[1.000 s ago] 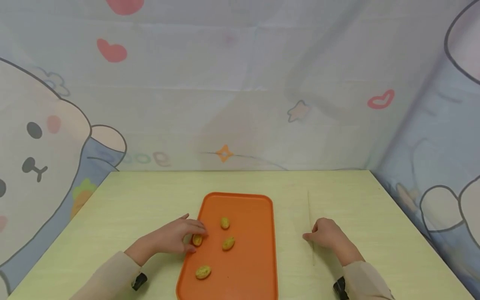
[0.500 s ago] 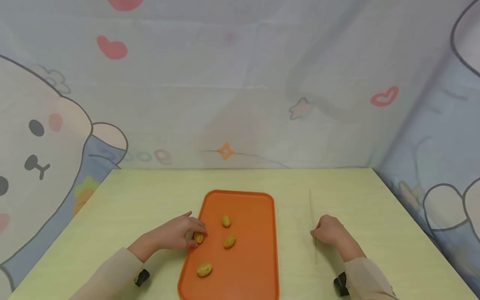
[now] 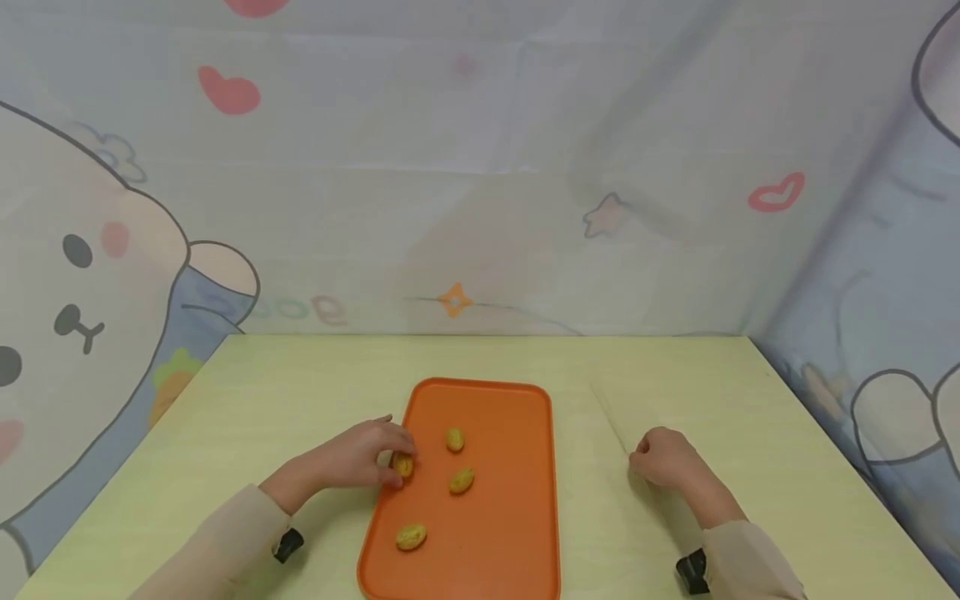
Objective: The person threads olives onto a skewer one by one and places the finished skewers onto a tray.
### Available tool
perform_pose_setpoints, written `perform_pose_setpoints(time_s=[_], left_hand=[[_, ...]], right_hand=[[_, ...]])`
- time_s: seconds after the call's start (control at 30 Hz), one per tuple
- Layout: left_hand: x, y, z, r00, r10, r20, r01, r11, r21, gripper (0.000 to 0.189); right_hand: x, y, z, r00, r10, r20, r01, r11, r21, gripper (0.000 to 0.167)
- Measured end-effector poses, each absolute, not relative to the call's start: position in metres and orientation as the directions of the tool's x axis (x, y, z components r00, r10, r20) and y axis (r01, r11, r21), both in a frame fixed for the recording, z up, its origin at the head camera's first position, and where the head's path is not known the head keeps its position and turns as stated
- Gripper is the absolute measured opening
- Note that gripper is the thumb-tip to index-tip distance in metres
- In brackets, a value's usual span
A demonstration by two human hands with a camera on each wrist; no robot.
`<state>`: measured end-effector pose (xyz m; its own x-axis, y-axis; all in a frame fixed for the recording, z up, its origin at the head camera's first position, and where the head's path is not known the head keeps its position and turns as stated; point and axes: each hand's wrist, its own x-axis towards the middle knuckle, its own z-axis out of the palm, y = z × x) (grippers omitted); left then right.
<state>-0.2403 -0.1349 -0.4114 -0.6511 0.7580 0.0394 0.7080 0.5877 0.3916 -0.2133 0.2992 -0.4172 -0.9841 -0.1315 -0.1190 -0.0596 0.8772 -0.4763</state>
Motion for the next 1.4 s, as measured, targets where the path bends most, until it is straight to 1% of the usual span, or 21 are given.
perform_pose_setpoints(time_s=[0.1, 0.23, 0.47, 0.6, 0.77, 0.9, 1.13, 1.4], left_hand=[[-0.240, -0.135, -0.406, -0.652, 0.756, 0.059, 0.706, 0.576, 0.412, 0.028], [-0.238, -0.134, -0.397, -0.647, 0.758, 0.084, 0.710, 0.559, 0.427, 0.028], [-0.230, -0.135, -0.387, -0.641, 0.757, 0.129, 0.720, 0.534, 0.443, 0.030], [-0.225, -0.136, -0.385, -0.654, 0.740, 0.155, 0.707, 0.525, 0.473, 0.032], [-0.218, -0.138, -0.386, -0.675, 0.713, 0.191, 0.688, 0.514, 0.512, 0.033], [-0.214, -0.138, -0.389, -0.685, 0.698, 0.207, 0.675, 0.503, 0.539, 0.033], [-0.206, -0.135, -0.392, -0.692, 0.681, 0.238, 0.665, 0.474, 0.577, 0.032], [-0.198, -0.131, -0.398, -0.659, 0.695, 0.289, 0.694, 0.411, 0.591, 0.026]], right_hand=[[-0.208, 0.297, -0.412, -0.978, -0.201, -0.048, -0.152, 0.856, -0.494, 0.016], [-0.200, 0.290, -0.402, -0.956, -0.290, 0.053, -0.276, 0.815, -0.509, 0.010], [-0.183, 0.279, -0.381, -0.901, -0.392, 0.186, -0.430, 0.756, -0.494, 0.005], [-0.170, 0.272, -0.374, -0.856, -0.444, 0.265, -0.517, 0.720, -0.463, 0.009], [-0.157, 0.261, -0.374, -0.778, -0.514, 0.361, -0.628, 0.660, -0.412, 0.015], [-0.148, 0.253, -0.377, -0.741, -0.542, 0.397, -0.671, 0.624, -0.402, 0.018], [-0.136, 0.239, -0.384, -0.680, -0.545, 0.491, -0.719, 0.629, -0.297, 0.028], [-0.132, 0.230, -0.391, -0.661, -0.559, 0.500, -0.730, 0.632, -0.260, 0.021]])
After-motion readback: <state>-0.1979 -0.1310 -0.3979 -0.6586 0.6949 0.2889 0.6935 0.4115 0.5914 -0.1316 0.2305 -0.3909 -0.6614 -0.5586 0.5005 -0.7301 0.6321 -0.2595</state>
